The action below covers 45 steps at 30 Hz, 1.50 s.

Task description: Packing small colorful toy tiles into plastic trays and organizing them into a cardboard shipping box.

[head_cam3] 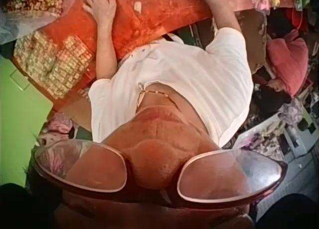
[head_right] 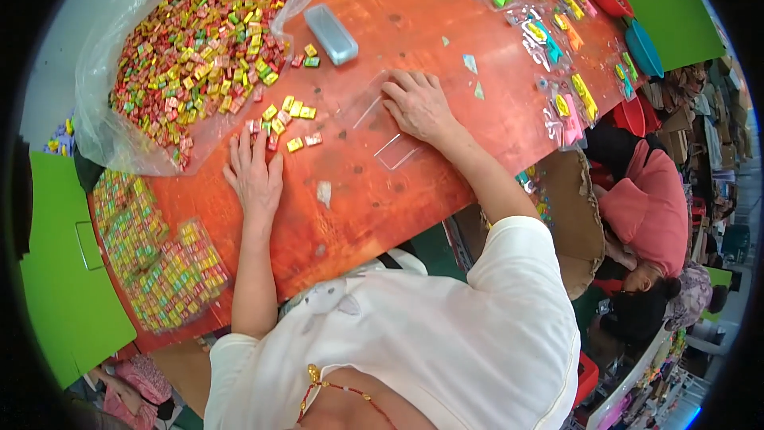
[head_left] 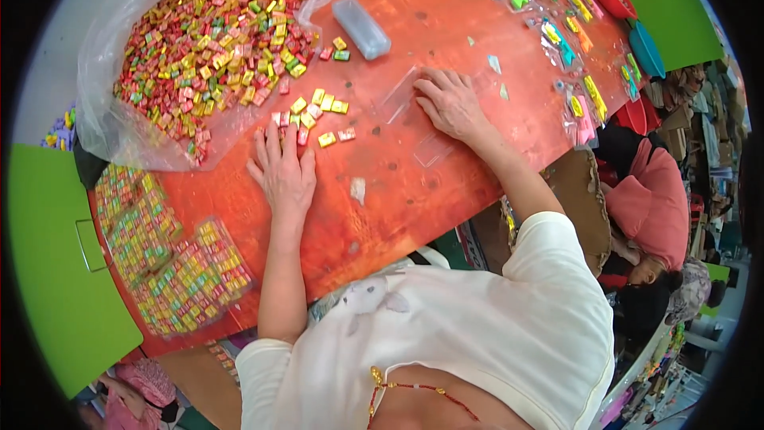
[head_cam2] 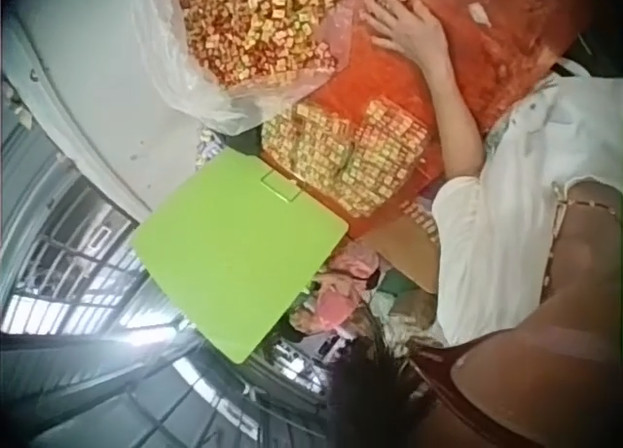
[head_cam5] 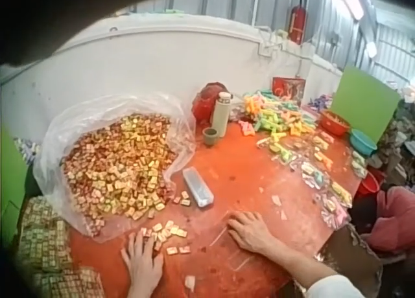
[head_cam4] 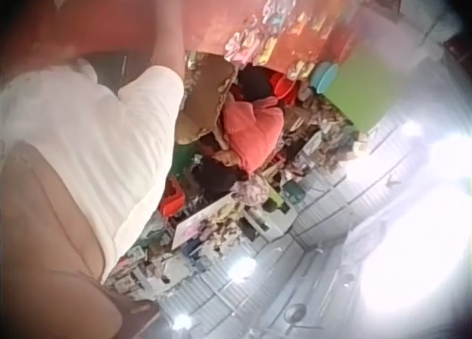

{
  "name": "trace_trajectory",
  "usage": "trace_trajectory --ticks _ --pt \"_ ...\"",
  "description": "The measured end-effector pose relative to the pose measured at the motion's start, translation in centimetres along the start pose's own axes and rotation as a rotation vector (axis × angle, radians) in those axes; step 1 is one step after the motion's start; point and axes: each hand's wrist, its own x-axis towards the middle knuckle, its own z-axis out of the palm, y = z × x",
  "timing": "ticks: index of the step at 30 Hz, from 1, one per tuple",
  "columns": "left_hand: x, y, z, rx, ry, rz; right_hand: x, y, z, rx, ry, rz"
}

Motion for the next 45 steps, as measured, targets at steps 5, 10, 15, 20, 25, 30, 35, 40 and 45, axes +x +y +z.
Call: trace_trajectory --ticks 5,10,15,20,25,30,35,40,45 --pt "-0.6 1.0 -0.2 0.141 0.114 0.078 -1.9 -3.0 -0.6 0.134 0.007 -0.042" --pt "-0.8 6.7 -0.9 0.016 0.043 0.407 -4.3 -1.9 -1.6 0.097 0.143 0.083" --pt "0.7 10.0 2.4 -0.026 0.002 0.591 -7.5 -1.4 -1.1 0.070 0.089 0.148" --pt "0.2 10.1 2.4 -0.126 -0.027 0.573 -8.8 -4.8 -1.3 0.013 0.066 0.077" --pt "-3.2 8.1 0.3 -0.147 -0.105 0.580 -9.6 -10.3 -2.0 0.054 0.030 -0.040" --pt "-6.7 4.4 -2.1 -0.116 -0.072 0.525 -9.6 -14.2 -1.9 0.107 0.012 -0.131" --pt "-6.7 1.5 -3.8 -0.232 0.021 0.349 -7.4 -16.0 -3.2 0.297 -0.026 -0.180" --pt "-2.2 -0.8 -4.1 0.045 0.230 0.112 -0.8 -14.1 -2.4 0.196 0.109 -0.138" --pt "-0.2 -1.9 -2.2 0.119 0.215 0.114 3.7 -13.9 0.2 0.098 -0.022 -0.154"
